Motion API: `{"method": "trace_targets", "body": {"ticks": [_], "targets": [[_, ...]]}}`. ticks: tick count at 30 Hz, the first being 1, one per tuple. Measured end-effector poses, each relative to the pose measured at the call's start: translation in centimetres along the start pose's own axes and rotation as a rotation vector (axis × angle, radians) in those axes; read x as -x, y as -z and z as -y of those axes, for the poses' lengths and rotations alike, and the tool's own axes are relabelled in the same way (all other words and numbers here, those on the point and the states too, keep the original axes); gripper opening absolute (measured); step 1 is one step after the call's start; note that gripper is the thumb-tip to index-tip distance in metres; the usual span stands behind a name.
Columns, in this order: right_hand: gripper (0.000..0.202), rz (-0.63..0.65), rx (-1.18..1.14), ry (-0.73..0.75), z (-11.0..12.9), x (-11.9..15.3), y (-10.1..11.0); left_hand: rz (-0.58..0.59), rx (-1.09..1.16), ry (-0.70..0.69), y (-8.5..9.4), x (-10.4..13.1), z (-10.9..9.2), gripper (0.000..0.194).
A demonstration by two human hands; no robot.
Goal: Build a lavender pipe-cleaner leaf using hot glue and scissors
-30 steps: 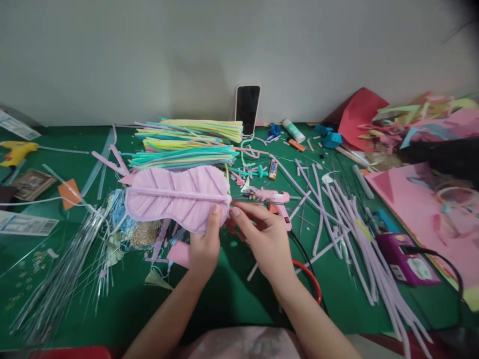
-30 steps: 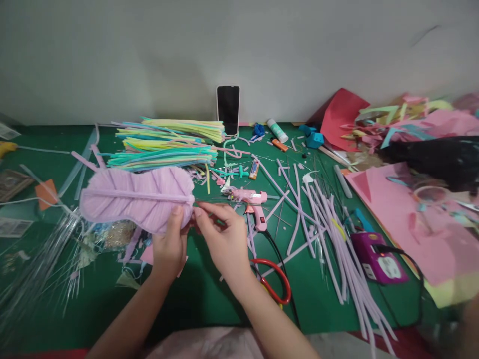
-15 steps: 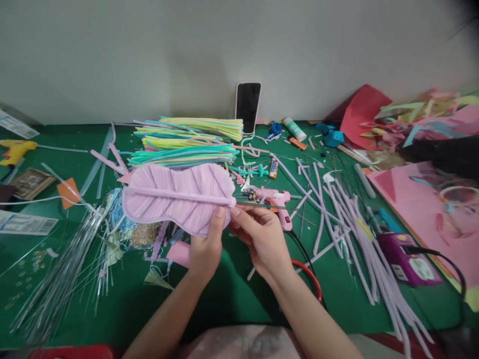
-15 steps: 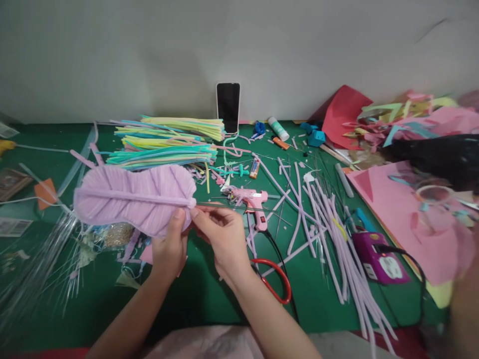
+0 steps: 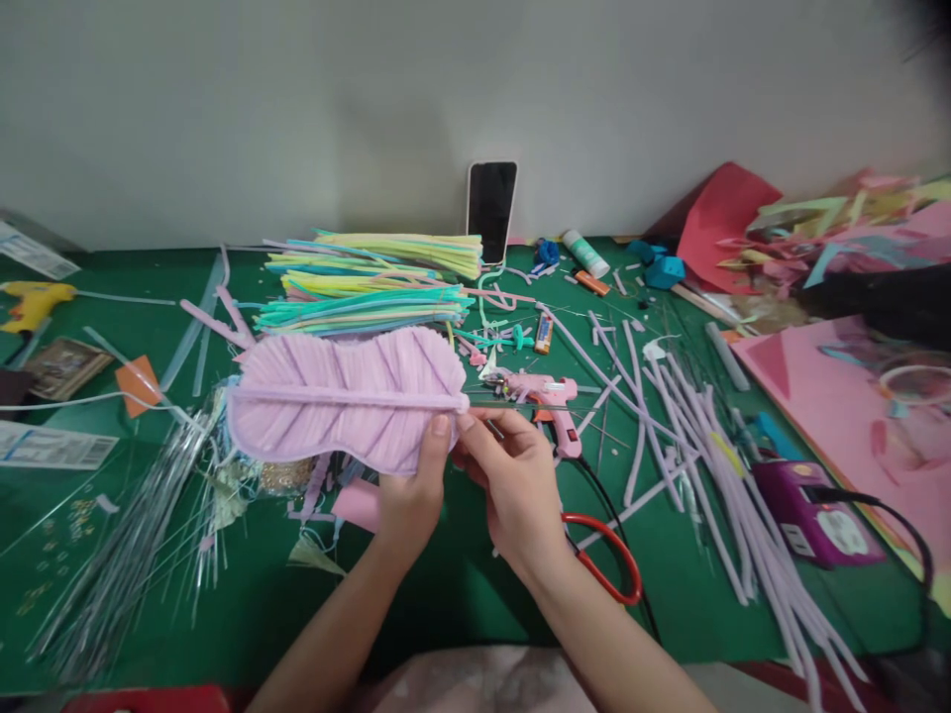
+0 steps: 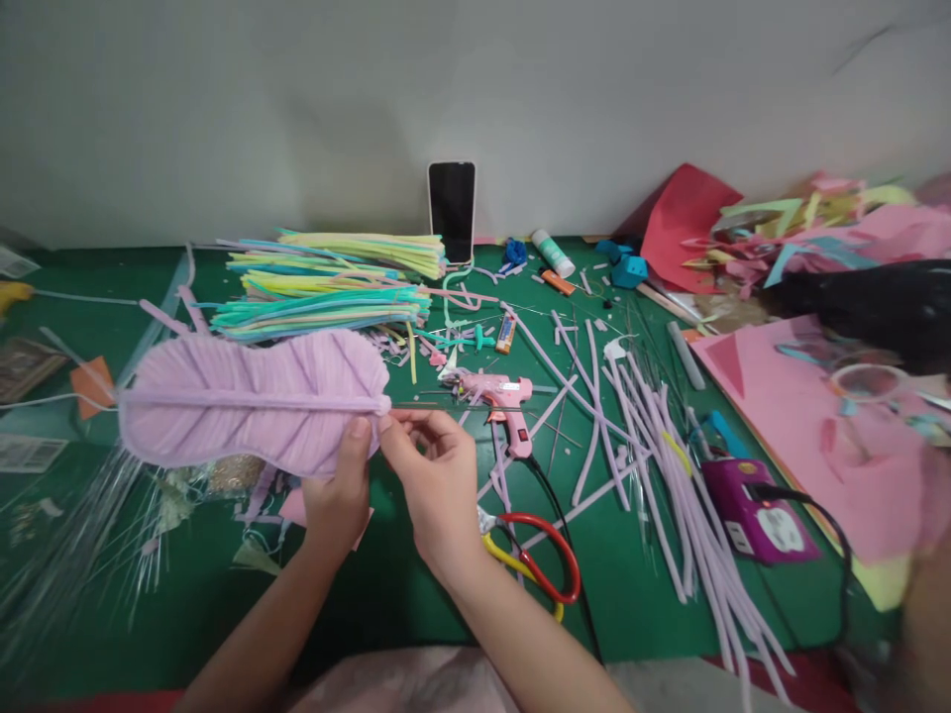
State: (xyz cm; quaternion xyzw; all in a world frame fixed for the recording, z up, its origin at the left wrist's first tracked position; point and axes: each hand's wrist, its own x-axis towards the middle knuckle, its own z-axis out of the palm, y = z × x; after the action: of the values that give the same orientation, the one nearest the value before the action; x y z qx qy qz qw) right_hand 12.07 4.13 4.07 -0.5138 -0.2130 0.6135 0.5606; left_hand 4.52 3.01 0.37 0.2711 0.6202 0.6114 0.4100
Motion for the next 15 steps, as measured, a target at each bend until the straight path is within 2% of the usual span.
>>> {"method": "trace_targets", "body": {"ticks": [4,8,12,15], "targets": [[0.029,-0.016,-0.032,-0.025,0.18,0.00,-0.03,0.006,0.004,-0.029,-0.10,0.09,-0.07,0.041],[0.028,0.047,-0.078,-0.068,0.59,0.06,-0.08,0.062,-0.009,-0.073,0.22,-0.09,0.39,0.041],[0.028,0.101,-0.073,-0.025,0.23,-0.08,0.35,0.066,0.021,-0.086,0.32,-0.48,0.66,0.043],[0.029,0.172,-0.068,0.018,-0.26,-0.37,0.72,0.146,0.056,-0.104,0.26,-0.82,0.61,0.041]]}}
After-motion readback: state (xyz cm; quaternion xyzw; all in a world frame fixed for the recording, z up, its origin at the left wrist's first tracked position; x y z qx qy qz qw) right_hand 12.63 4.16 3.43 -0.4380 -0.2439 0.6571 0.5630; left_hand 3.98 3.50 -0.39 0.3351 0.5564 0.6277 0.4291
